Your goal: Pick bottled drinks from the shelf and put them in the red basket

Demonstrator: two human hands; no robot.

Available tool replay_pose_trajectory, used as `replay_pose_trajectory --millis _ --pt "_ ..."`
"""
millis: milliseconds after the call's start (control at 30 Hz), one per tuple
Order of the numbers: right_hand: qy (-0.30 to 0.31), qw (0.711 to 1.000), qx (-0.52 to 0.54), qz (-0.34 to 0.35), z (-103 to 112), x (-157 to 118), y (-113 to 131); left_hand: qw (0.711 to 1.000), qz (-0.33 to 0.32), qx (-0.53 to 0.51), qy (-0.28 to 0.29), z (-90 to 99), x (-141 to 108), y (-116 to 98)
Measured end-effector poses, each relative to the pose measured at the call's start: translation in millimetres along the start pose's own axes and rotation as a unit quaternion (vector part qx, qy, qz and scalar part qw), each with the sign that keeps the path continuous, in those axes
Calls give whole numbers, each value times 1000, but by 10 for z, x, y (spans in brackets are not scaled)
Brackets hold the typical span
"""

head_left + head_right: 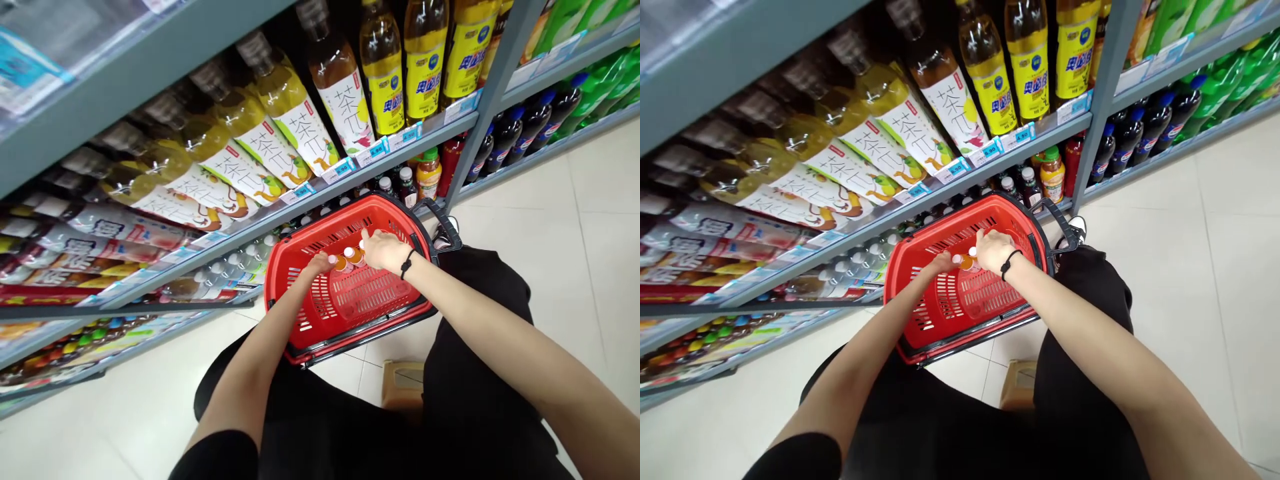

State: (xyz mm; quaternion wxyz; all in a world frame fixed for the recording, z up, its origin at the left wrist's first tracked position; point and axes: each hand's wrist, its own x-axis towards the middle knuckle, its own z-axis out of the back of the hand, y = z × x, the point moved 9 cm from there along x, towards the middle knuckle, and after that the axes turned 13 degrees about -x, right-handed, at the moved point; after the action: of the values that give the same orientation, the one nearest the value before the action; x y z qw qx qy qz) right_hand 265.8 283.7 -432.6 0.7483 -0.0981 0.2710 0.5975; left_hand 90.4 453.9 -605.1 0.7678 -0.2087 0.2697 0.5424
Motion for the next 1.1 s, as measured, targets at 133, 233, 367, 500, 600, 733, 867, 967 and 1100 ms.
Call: replay_pose_trajectory --millis 133,233,367,500,600,733,867,967,1100 --pt "-4 1000 -9 10 19 3 27 999 -35 -34 1 321 -430 396" --pt "-3 1000 -11 18 16 -24 -6 998 -26 -59 29 508 -817 789" --pt "9 1000 -14 9 -86 -69 -177 994 -15 -88 63 717 -1199 1116" --pt "15 999 -24 -24 -253 -122 -418 993 -45 -109 8 970 -1319 1117" --pt "9 999 -46 -28 -338 -176 -523 990 -60 -123 -26 1013 -1273 1048" --pt "-32 997 -76 3 -303 -296 -527 989 -61 -124 -45 975 -1102 1000" --pt "-72 993 -88 18 -109 -586 -542 989 -64 -114 -66 1058 -1055 1005" --pt "-112 990 -86 15 228 -877 -609 988 -68 -110 -89 1178 -1146 1031" --pt "-225 971 -83 -6 1146 -1283 -746 979 -98 -128 -128 1318 -1185 1031"
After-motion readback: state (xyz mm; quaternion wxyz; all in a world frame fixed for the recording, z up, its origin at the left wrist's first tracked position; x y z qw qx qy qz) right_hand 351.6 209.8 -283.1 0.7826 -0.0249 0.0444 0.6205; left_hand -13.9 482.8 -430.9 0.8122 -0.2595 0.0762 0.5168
